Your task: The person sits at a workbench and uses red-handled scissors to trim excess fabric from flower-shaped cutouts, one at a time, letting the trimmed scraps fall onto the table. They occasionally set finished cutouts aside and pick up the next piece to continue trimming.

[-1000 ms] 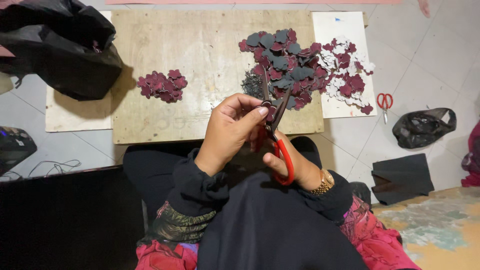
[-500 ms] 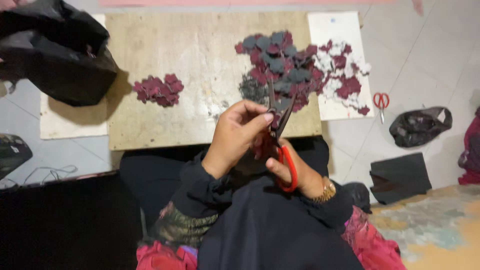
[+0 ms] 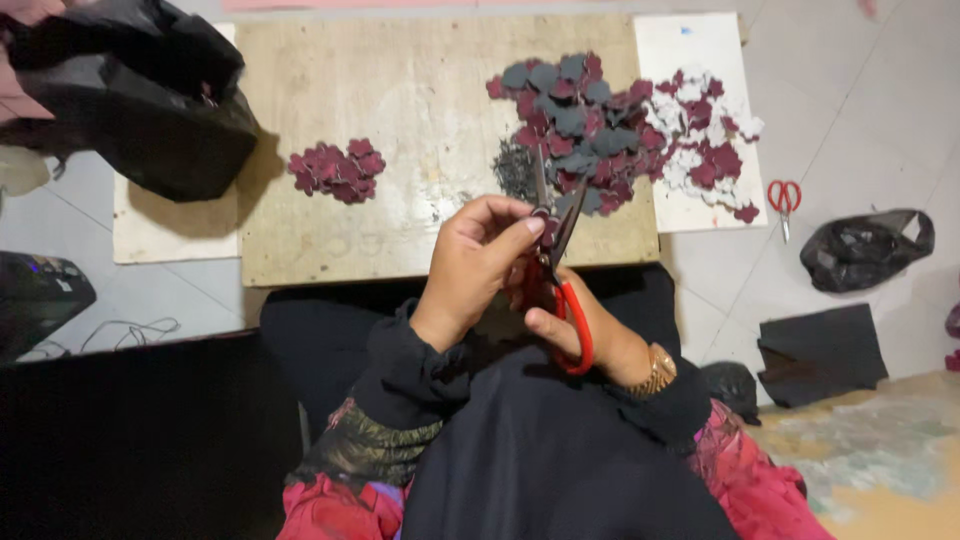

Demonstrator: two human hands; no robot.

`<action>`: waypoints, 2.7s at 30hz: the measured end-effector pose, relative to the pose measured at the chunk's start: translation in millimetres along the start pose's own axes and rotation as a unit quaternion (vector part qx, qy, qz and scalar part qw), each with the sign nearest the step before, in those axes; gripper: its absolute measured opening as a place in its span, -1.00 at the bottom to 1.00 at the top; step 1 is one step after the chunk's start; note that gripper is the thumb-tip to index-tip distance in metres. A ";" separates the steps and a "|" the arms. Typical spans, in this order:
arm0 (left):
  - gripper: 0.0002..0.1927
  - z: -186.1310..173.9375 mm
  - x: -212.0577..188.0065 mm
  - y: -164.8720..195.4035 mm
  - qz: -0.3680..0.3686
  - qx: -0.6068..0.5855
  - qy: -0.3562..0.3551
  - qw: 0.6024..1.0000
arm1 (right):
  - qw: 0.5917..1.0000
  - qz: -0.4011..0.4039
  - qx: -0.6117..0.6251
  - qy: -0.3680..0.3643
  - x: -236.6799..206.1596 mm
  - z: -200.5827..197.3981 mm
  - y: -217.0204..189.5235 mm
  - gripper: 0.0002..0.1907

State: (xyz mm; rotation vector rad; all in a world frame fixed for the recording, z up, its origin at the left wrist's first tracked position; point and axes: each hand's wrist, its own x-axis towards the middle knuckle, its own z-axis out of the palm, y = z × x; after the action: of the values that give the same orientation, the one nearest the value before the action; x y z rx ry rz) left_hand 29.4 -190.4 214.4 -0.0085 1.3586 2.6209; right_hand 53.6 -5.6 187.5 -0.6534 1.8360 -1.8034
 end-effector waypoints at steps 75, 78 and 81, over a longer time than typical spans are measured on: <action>-0.89 18.1 -7.6 -11.0 -0.020 0.036 -0.015 0.999 | 0.997 -0.060 0.006 -0.057 -7.3 -36.0 -1.0 -0.03; -0.89 19.7 -7.7 -9.6 -0.009 0.048 -0.011 0.999 | 0.997 -0.055 0.018 -0.060 -7.5 -37.7 -2.6 -0.04; -0.89 20.0 -7.6 -9.5 -0.010 0.040 -0.015 0.999 | 0.997 -0.052 0.025 -0.050 -6.0 -36.3 0.6 -0.04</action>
State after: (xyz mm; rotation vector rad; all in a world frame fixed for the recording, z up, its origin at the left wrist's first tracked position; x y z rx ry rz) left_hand 40.1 -170.0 219.0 0.0271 1.4438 2.5385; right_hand 35.1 26.2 187.4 -0.8189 1.7153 -1.8412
